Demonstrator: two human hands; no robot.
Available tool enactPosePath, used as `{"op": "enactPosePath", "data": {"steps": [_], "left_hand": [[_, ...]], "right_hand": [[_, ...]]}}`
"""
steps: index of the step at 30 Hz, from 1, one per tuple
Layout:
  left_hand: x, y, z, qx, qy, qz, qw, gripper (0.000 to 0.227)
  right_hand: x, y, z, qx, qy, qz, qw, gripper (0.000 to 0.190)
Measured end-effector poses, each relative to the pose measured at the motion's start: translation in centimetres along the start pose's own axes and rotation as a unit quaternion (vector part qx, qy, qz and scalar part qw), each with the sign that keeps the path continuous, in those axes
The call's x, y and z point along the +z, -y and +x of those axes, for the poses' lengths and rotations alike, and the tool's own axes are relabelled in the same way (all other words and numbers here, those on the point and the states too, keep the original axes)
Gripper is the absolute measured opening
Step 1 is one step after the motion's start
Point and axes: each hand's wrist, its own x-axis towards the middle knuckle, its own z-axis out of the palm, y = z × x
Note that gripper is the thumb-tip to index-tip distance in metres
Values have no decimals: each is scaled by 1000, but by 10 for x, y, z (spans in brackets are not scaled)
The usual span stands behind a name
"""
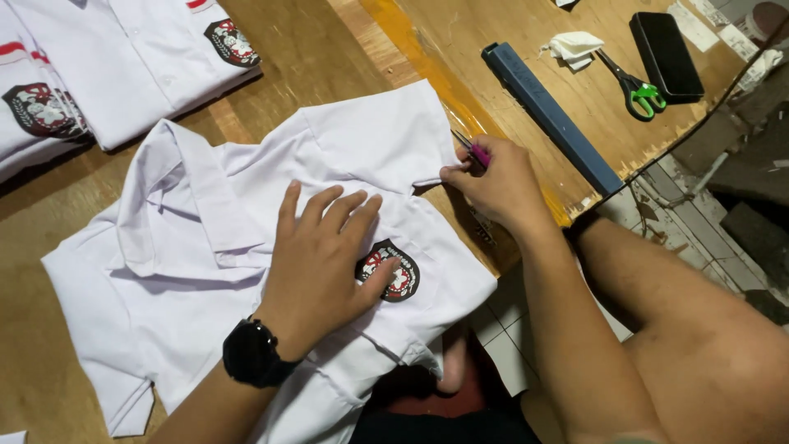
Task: The person uses small scissors to trim loose threads from the collar, placket, and pocket area of a white shirt. They carefully snip small fibers from the fabric edges and around the embroidered emblem while the shirt lies flat on a wooden table.
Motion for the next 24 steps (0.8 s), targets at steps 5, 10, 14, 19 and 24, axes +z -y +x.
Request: {"op": "enactPosePath", "data": {"steps": [5, 10, 14, 19, 24], "left_hand": [[-16, 12, 30, -26, -87, -101, 991, 64], [-59, 26, 44, 80, -93, -340, 932, 38], [-82, 27, 37, 90, -154, -251, 951, 17], [-88, 26, 24, 93, -61, -269, 957, 39], [-77, 12, 19, 104, -44, -306, 945, 20]], "right_hand": [[14, 48, -25, -110, 62, 194, 973, 14], [5, 91, -55, -271, 126, 306, 904, 18], [-10, 113, -58, -312, 102, 180, 927, 19], [-27, 120, -79, -242, 127, 154, 950, 24], [-40, 113, -99, -218, 157, 174, 947, 21]]}}
